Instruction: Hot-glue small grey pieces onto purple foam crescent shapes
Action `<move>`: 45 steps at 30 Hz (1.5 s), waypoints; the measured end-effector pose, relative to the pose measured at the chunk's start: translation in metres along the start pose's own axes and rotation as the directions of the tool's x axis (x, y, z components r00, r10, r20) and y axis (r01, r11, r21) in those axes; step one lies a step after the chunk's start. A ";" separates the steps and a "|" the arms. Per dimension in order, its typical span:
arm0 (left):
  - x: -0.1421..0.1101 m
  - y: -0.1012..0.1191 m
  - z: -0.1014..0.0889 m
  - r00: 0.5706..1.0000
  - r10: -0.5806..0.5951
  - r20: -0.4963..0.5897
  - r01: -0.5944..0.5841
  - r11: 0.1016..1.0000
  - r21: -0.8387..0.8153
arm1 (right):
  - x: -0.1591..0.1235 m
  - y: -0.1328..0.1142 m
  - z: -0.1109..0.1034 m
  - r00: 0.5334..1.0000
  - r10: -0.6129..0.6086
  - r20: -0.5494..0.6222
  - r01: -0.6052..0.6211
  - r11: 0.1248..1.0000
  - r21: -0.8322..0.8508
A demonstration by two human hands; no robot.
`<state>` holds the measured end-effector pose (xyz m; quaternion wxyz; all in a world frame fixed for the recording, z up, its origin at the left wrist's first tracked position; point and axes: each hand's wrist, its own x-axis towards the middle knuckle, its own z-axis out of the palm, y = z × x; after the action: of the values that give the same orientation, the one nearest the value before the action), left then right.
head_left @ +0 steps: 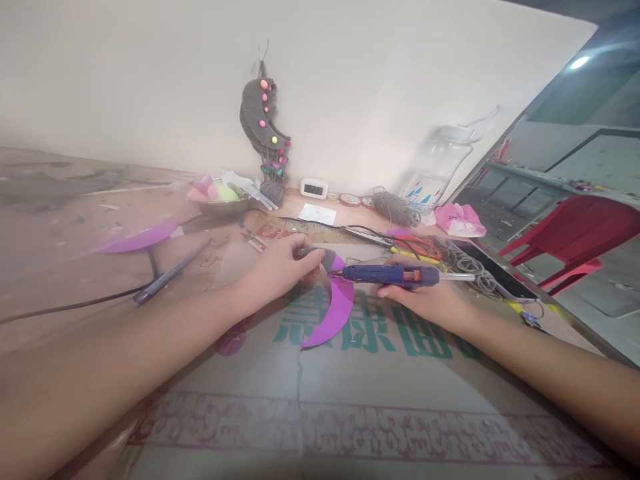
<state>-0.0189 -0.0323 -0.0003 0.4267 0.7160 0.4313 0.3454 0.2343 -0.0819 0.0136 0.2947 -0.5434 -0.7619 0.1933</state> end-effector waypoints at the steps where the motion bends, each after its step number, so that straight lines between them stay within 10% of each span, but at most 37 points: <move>1: 0.000 0.000 0.000 1.000 0.001 -0.001 -0.001 1.000 0.006 | 0.000 -0.001 0.000 1.000 0.005 0.011 -0.005 1.000 0.009; 45: -0.001 0.008 0.000 0.999 -0.003 0.047 0.007 0.997 -0.071 | 0.003 -0.002 -0.001 0.998 0.049 -0.037 -0.046 0.996 0.071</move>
<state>-0.0169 -0.0351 0.0072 0.4626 0.7071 0.4106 0.3427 0.2330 -0.0803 0.0163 0.3235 -0.5544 -0.7356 0.2164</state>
